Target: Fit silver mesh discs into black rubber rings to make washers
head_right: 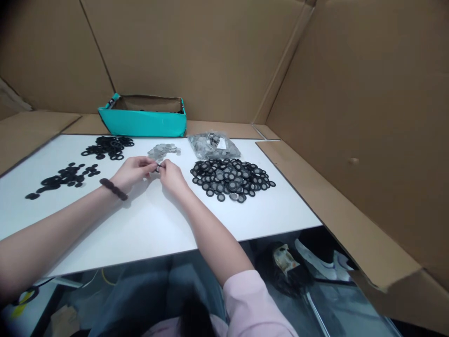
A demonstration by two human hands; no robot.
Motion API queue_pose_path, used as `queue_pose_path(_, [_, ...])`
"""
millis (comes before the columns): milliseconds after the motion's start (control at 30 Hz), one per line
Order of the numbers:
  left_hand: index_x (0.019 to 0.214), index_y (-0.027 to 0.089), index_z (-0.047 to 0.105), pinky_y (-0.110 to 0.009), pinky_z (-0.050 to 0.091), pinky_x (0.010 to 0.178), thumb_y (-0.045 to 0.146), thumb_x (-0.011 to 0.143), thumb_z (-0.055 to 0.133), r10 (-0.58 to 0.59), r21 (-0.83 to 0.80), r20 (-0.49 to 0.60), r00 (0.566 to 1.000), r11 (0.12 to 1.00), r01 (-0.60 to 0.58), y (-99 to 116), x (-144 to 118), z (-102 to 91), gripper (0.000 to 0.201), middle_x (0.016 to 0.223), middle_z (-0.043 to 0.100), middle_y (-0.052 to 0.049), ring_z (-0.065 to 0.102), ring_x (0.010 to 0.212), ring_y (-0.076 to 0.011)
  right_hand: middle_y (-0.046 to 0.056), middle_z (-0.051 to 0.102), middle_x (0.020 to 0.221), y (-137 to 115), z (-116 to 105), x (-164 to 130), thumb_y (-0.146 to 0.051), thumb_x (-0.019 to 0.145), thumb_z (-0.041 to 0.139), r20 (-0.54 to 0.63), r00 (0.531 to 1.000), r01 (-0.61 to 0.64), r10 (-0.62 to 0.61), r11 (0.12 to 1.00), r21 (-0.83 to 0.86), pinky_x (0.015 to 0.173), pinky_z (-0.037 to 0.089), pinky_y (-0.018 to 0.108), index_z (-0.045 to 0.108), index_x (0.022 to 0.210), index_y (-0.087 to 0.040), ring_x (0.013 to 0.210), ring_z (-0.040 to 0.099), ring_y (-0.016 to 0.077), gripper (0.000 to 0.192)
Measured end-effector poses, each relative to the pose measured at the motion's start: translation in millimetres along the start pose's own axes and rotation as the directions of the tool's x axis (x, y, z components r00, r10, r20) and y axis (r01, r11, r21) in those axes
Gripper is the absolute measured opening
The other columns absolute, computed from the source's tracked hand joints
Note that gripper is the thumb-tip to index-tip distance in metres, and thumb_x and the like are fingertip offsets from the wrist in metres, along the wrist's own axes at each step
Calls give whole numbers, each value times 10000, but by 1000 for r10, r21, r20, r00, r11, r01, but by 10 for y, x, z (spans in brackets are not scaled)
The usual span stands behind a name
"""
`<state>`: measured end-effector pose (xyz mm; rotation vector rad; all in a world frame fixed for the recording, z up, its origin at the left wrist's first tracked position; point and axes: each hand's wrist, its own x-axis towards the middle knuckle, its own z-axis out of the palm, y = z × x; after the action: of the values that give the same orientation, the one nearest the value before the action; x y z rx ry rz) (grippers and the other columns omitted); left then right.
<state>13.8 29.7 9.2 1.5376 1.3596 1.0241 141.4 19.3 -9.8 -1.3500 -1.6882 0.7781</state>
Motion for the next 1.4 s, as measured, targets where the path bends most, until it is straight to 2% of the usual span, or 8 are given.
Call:
queue_pose_path(167, [661,136,610,-260,412,541,299,632,647,-37,-50,17,999,998,38,-20,-5,31,169,594,599,-18,516,524,-120,-42,518,551,15,-12,28,-146,743,521,-33,995,-90,94,991,99,594,420,220,465,630,-188,558,501,99,132])
queue_pose_path(300, [745,123,610,-276,447,595,279,633,654,-52,-169,-21,998,984,47,12,-53,95,197,651,628,-36,576,598,-143,-43,544,550,56,42,74,-177,747,542,-16,969,-220,246,890,398,497,447,208,502,749,-181,474,534,94,40])
queue_pose_path(400, [792,110,613,-283,455,608,256,623,658,-89,-242,-34,995,967,78,43,-76,112,227,680,638,-53,600,636,-157,-54,555,574,38,62,53,-165,746,546,-87,976,-129,200,851,508,529,474,209,500,824,-195,502,566,96,95])
queue_pose_path(633, [668,128,592,-253,416,520,277,633,633,-100,-192,130,987,974,124,116,-55,49,158,648,584,-39,537,565,-127,21,629,843,-83,60,-48,-149,810,454,-213,976,102,-37,946,306,767,466,240,565,815,-191,739,576,119,119])
queue_pose_path(900, [631,187,481,-263,383,509,287,718,504,44,63,72,996,997,-49,36,14,71,134,583,509,-3,490,517,-137,-29,551,684,-57,98,-20,-133,798,464,-166,984,29,59,875,484,612,468,186,541,902,-204,592,552,82,148])
queue_pose_path(1133, [710,172,494,-271,417,550,281,709,500,17,-111,55,998,994,-11,-2,-2,128,109,664,540,-21,513,586,-144,-34,559,641,-39,134,-17,-119,766,453,-117,991,4,66,854,521,605,475,198,594,877,-198,580,550,88,195])
queue_pose_path(1300, [762,154,545,-275,414,561,257,702,485,35,-39,116,993,999,-31,74,2,80,134,700,556,-26,505,595,-143,2,617,727,-26,16,34,-84,771,410,-152,985,122,-78,942,312,679,472,212,628,827,-170,668,569,106,241])
queue_pose_path(1400, [762,142,573,-272,395,540,243,679,506,-26,13,230,973,1000,24,110,-1,43,148,666,546,-21,495,579,-141,-3,605,675,-62,-51,27,-46,762,410,-75,985,161,-152,978,131,716,459,217,627,785,-160,677,567,110,246])
